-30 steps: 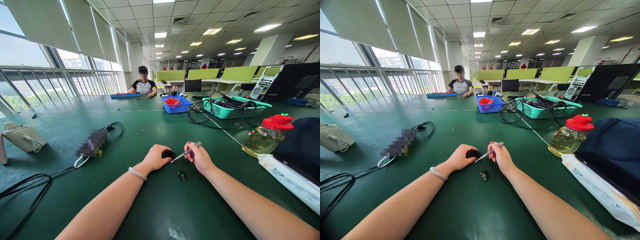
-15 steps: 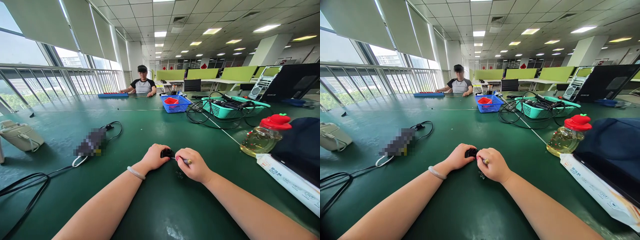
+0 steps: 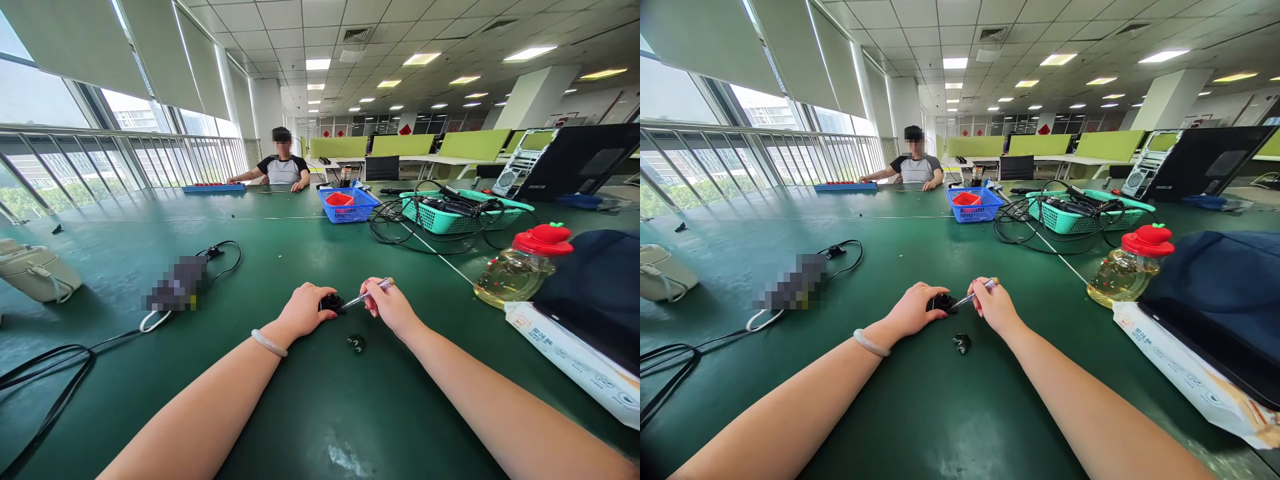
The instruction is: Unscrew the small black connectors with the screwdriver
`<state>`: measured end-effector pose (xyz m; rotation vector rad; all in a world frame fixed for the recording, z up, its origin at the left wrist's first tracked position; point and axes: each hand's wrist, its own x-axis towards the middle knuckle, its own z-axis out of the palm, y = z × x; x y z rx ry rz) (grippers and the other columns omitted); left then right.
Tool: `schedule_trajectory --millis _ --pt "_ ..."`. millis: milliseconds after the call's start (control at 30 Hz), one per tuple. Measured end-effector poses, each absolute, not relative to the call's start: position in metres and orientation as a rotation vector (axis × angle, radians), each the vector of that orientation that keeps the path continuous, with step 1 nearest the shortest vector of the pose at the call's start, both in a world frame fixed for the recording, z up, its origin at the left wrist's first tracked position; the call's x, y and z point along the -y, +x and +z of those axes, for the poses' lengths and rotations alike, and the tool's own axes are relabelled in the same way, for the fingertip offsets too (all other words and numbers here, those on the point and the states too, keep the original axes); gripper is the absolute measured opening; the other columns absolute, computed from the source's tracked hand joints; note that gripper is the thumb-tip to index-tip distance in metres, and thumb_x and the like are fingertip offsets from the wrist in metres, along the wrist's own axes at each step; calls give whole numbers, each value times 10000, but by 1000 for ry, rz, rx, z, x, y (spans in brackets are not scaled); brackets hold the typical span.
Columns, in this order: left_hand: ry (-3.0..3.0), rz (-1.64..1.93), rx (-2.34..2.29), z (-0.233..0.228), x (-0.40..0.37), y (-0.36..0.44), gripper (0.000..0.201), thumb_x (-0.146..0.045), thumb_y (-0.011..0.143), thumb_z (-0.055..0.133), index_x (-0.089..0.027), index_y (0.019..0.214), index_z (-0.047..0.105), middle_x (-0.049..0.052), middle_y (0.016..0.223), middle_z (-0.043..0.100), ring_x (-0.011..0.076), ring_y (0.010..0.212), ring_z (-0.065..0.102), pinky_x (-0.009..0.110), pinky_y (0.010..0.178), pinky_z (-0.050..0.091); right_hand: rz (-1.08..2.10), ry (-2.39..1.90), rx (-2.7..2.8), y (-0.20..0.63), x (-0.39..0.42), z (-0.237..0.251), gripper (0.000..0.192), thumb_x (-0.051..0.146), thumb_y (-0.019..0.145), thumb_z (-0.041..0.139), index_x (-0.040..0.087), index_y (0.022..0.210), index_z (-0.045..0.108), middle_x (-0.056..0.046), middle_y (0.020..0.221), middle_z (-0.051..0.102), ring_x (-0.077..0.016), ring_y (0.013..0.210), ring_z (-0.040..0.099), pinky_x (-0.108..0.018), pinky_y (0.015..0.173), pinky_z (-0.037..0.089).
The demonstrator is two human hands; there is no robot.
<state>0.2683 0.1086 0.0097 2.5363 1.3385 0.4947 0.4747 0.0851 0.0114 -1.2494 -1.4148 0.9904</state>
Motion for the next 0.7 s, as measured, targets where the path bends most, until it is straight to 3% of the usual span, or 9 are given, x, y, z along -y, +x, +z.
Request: schedule_trajectory --millis 133,300,400,700 --pt "2544 483 -1352 11 -107 268 513 -377 805 725 -248 1283 592 60 1108 713 265 1090 577 404 968 467 898 -1238 1433 474 -78 13 282 417 845 440 214 668 527 40 497 431 -122 450 406 -255 456 328" --pt "2600 481 -1313 12 -107 266 463 -387 811 719 -244 1239 614 57 1109 711 262 1078 580 397 973 458 384 -1014 1946 464 -56 20 243 293 894 418 219 714 564 -6 632 594 -157 609 516 -290 621 401" --pt "2606 485 -1304 12 -107 266 442 -398 822 707 -243 1226 621 52 1115 714 259 1077 579 391 977 457 202 -897 2139 459 -52 21 216 254 892 426 224 717 550 -6 652 624 -159 624 513 -303 677 410" --pt "2596 478 -1316 12 -107 266 448 -406 816 709 -247 1224 621 58 1081 717 263 1058 579 404 947 469 590 -1110 1689 468 -61 18 346 403 941 395 220 690 546 27 542 469 -138 514 454 -268 527 362"
